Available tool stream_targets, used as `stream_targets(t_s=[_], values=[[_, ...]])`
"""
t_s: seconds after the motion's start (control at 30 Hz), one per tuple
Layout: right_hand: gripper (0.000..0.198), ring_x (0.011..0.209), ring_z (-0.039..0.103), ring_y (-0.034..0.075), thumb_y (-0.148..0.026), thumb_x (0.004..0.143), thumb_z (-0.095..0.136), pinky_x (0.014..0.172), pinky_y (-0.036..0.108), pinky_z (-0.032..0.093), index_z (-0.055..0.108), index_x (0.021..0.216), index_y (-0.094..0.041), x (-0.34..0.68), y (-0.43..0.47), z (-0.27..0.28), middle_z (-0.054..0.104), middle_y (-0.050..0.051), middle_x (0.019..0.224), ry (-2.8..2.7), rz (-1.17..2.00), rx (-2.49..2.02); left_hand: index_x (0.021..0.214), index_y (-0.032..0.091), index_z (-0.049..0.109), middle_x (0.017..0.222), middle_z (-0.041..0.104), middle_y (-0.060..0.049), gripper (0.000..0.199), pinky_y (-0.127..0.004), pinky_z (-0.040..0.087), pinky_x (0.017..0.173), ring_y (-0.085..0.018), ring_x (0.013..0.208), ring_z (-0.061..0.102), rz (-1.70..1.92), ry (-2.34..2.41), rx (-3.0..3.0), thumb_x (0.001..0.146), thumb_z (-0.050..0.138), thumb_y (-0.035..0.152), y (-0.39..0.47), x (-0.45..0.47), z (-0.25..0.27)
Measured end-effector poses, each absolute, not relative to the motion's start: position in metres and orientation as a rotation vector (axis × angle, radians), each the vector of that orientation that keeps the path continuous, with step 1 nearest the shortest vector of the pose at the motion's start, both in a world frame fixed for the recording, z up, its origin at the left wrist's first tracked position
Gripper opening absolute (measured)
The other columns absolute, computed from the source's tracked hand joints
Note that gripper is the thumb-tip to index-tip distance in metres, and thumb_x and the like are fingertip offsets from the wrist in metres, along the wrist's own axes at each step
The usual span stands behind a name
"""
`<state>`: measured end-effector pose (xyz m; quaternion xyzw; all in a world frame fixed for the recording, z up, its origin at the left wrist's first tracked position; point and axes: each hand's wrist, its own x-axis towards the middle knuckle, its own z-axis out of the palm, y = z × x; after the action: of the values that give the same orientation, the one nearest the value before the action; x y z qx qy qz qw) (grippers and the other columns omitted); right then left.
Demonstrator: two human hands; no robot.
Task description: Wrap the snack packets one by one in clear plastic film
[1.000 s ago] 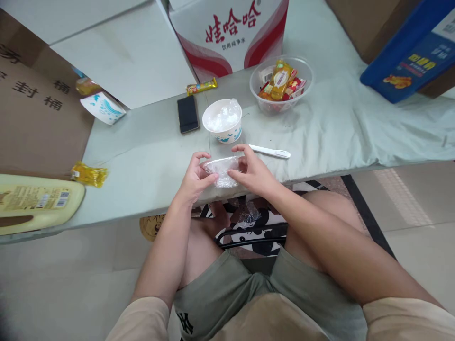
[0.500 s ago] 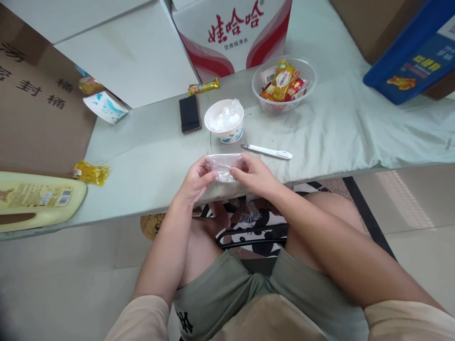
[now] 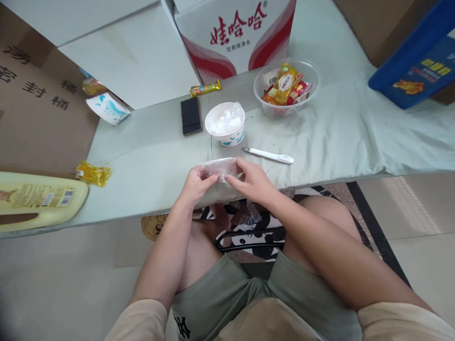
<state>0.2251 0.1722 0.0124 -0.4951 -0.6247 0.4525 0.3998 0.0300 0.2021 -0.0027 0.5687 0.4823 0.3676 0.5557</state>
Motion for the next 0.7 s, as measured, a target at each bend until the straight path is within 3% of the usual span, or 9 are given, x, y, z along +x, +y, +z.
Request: stream_targets(t_s=[0.13, 0.3, 0.47, 0.7], values=[[0.019, 0.062, 0.046, 0.013, -0.036, 0.084, 0.054, 0.059, 0.027, 0.036, 0.051, 0.073, -0.020, 0.225, 0.181, 0.009, 0.051, -0.002, 0.065, -1.571, 1.108, -1.298, 0.088, 0.018, 0.067, 0.078, 0.069, -0.001, 0.042, -0.026, 0.052, 0.067, -0.014, 0.070, 0.062, 0.989, 1.134, 1.340, 0.063, 0.088, 0.045, 0.206, 0.030, -0.008], [0.018, 0.065, 0.058, 0.014, -0.035, 0.088, 0.051, 0.066, 0.028, 0.044, 0.056, 0.097, -0.020, 0.220, 0.192, 0.007, 0.066, 0.000, 0.078, -1.412, 1.274, -1.229, 0.079, 0.020, 0.058, 0.070, 0.060, 0.004, 0.039, -0.020, 0.048, 0.062, -0.008, 0.062, 0.056, 1.483, 1.295, 1.069, 0.061, 0.087, 0.038, 0.226, 0.014, -0.006], [0.016, 0.067, 0.057, 0.015, -0.031, 0.092, 0.048, 0.066, 0.028, 0.038, 0.061, 0.093, -0.020, 0.211, 0.198, 0.009, 0.068, 0.001, 0.075, -1.587, 1.185, -1.294, 0.065, 0.019, 0.045, 0.063, 0.048, 0.006, 0.030, -0.019, 0.044, 0.059, -0.007, 0.059, 0.050, 1.636, 1.387, 0.870, 0.052, 0.072, 0.022, 0.239, -0.006, 0.002], [0.021, 0.072, 0.059, 0.018, -0.029, 0.096, 0.046, 0.065, 0.029, 0.031, 0.066, 0.096, -0.022, 0.204, 0.198, 0.007, 0.070, 0.002, 0.079, -1.764, 1.087, -1.265, 0.069, 0.019, 0.053, 0.070, 0.056, 0.001, 0.008, -0.024, 0.044, 0.064, -0.013, 0.069, 0.055, 1.549, 1.452, 1.482, 0.069, 0.056, 0.026, 0.273, 0.014, 0.052]])
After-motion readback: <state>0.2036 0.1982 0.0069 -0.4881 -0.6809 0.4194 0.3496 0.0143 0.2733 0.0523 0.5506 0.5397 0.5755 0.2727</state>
